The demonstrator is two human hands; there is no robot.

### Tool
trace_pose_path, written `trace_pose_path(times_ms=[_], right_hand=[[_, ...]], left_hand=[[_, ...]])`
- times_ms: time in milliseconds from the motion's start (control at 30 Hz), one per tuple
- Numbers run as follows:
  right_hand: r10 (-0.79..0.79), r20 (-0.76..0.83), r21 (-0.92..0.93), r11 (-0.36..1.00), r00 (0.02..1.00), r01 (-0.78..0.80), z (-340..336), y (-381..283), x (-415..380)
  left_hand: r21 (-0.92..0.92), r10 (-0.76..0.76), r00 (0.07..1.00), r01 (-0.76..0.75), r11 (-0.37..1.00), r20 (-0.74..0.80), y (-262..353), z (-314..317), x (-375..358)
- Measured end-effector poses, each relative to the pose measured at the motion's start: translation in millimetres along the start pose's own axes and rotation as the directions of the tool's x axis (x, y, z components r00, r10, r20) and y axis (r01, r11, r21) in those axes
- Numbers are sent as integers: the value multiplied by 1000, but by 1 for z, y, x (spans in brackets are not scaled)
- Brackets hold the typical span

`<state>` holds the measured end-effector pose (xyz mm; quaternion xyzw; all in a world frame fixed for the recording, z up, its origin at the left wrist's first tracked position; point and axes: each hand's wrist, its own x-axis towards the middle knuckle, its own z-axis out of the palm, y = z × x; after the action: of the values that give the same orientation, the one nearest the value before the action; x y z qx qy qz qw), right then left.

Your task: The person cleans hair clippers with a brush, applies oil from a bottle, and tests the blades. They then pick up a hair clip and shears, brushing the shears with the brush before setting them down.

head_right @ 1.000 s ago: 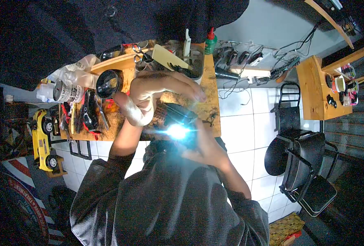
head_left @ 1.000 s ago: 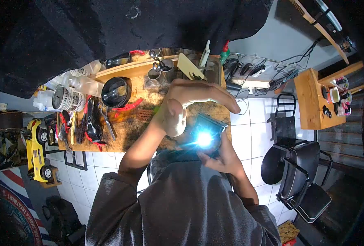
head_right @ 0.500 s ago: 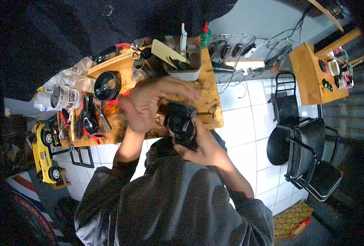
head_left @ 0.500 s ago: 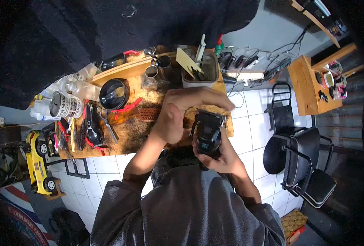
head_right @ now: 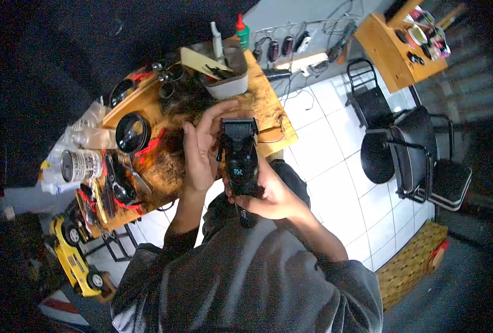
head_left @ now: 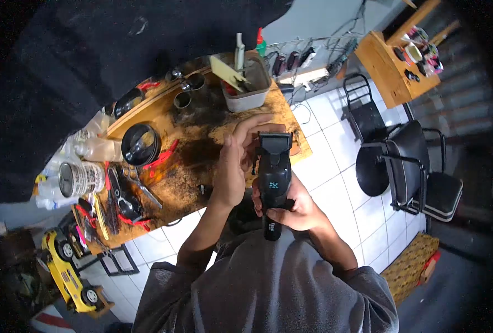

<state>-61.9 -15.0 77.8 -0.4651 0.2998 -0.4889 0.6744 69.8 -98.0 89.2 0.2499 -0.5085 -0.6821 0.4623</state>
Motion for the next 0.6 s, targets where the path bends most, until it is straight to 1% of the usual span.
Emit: trace_pose_path(times_ms=[33,67,100,133,167,200,267,300,333,400,433,500,533,600], right_hand=[[-34,-24,40,999,999,35,1,0,-2],[-68,-48,79,994,996,72,1,0,-4],[-89,-166,122,986,982,111,-2,-3,-7],[-95,-256,171,975,962,141,-5,-5,-7],[-96,-345,218,959,934,179,-11,-2,-8],[-24,-455,320,928,890,189,-15,-6,-9],[-56,-549,404,856,834,323,-37,-6,-4],[-6,-558,465,827,830,318,-48,-8,-4],[-63,-560,447,817,826,365,-57,-11,-2],[-69,-594,429,816,802,388,-74,-20,1],[-76,-600,429,810,796,400,-84,-21,1],[-36,-639,527,707,768,471,-109,-20,3],[-41,-642,528,701,765,480,-125,-18,3],[27,-545,704,557,838,440,-156,-16,1]], left_hand=[[-60,-9,1000,9,998,3,-2,2,-1],[-65,-17,999,19,998,33,1,5,-4],[48,-162,986,160,986,39,4,12,-7],[165,-291,957,287,944,3,6,17,-12],[202,-301,953,291,935,20,1,19,-15],[210,-247,968,233,949,39,-9,25,-19],[264,-95,991,66,962,98,-17,40,-22],[315,-133,981,83,945,141,-22,41,-22],[234,-98,981,57,971,165,-26,48,-18],[213,-160,977,128,969,144,-39,56,-12],[221,-164,974,128,967,154,-42,60,-5],[95,-205,959,190,977,197,-49,70,13],[104,-208,957,190,976,204,-52,77,23],[128,-253,948,231,964,193,-60,93,42]])
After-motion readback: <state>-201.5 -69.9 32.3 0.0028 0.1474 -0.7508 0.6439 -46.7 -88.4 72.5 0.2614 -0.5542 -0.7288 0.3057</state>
